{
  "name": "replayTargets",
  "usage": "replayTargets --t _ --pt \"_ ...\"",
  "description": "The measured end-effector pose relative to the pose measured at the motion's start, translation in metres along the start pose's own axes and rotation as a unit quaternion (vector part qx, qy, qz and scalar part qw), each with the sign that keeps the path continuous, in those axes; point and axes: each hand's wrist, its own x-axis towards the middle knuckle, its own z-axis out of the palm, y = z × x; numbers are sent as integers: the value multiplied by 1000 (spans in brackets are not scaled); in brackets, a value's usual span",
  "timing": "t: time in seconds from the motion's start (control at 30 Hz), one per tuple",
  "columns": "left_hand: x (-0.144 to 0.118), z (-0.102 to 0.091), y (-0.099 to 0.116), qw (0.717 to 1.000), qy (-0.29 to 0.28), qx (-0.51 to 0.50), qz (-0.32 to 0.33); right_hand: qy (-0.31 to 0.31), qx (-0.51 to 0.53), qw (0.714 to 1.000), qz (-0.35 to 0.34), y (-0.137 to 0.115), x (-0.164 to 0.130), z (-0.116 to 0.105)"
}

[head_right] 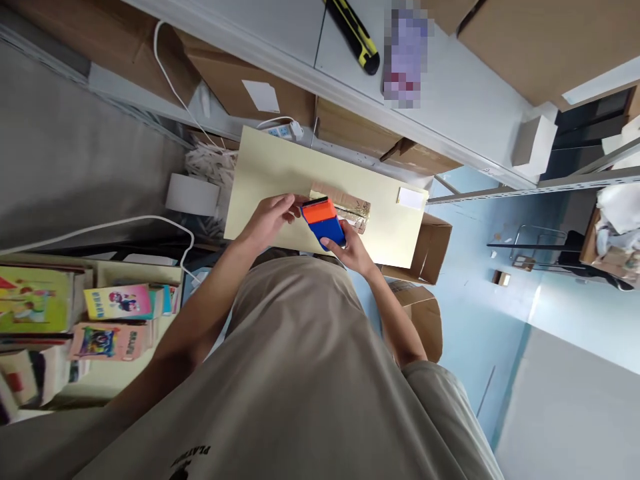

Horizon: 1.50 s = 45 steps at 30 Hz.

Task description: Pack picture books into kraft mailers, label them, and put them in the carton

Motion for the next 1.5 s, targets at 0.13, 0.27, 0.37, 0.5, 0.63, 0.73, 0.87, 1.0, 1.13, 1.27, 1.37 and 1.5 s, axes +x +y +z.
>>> replayTargets --t 0.13,0.27,0.37,0.5,0.63,0.73,0.87,1.0,1.13,1.27,1.37,1.5 --pt "11 -12 -4 1000 -16 5 -7 -35 -73 997 13 -8 -10 1" --pt "9 -21 -7 999 -45 2 -9 -56 -114 991 37 -16 -11 1" --pt "9 -26 -16 999 -44 5 -19 -75 -133 985 74 -21 -6 2" --pt "7 -21 -33 999 -8 12 -37 -80 -129 981 125 -32 2 2" --pt "7 -20 -48 999 26 -4 -33 -140 -165 961 174 -60 1 -28" --pt "21 -26 -61 996 80 -28 -17 -146 -256 930 219 -88 -2 -67" --pt "53 -23 -83 992 107 -60 -25 -128 -332 909 219 -116 12 -99" --pt "72 -8 -104 985 137 -88 -48 -156 -344 900 215 -127 40 -101" --pt "80 -2 -121 983 159 -79 -50 -150 -373 890 216 -122 67 -102" --pt "89 0 -139 978 188 -74 -56 -160 -400 874 225 -107 89 -105" --pt "97 4 -153 975 208 -54 -59 -153 -442 846 255 -99 103 -103" --pt "104 11 -171 972 218 -38 -79 -162 -473 821 275 -99 112 -94"
